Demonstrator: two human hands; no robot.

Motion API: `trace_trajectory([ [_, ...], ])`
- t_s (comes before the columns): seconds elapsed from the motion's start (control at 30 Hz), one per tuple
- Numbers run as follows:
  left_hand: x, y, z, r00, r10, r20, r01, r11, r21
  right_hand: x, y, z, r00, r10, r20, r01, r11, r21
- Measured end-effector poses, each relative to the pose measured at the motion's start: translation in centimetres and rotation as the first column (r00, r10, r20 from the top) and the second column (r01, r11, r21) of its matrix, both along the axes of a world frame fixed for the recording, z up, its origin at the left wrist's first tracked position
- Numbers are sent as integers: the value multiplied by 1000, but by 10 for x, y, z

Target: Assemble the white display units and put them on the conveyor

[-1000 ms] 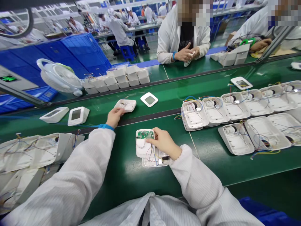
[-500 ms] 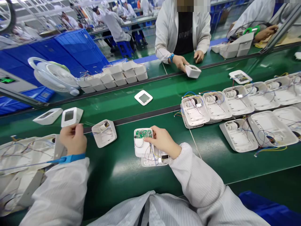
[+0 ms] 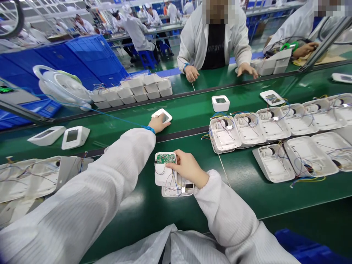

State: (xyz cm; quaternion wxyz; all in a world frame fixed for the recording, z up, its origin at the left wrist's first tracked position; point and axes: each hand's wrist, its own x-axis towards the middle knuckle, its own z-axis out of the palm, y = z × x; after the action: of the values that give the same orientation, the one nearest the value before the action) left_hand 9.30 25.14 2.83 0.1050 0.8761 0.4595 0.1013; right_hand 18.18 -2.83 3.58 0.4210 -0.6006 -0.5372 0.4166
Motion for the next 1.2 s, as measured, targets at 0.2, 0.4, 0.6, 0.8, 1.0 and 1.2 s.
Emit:
trace_trajectory([
  [0.2, -32, 7, 11, 990, 63, -128, -69, 997, -43, 0, -1, 2, 1000, 6, -3, -6, 1000, -1],
  [0.4, -87, -73, 24, 991, 112, -74, -110, 994, 27, -1, -2, 2, 1000, -7, 19, 7, 1000, 20],
  [0.6, -153, -169, 5, 1000, 12, 1, -12, 1000, -3, 0, -6, 12, 998, 61, -31, -57, 993, 99],
  [0.8, -158, -207, 36, 823, 66, 564, 155, 929, -335, -11, -23, 36, 971, 49, 232, -177, 803, 570],
  [1.0, -131, -226, 52, 895, -127, 428, 312, 864, -396, -27, -30, 25, 739, -77, 669, -483, 633, 606],
  [1.2, -109, -226, 21, 738, -365, 568, 544, 820, -179, -17, -31, 36, 680, -45, 732, -504, 696, 511],
])
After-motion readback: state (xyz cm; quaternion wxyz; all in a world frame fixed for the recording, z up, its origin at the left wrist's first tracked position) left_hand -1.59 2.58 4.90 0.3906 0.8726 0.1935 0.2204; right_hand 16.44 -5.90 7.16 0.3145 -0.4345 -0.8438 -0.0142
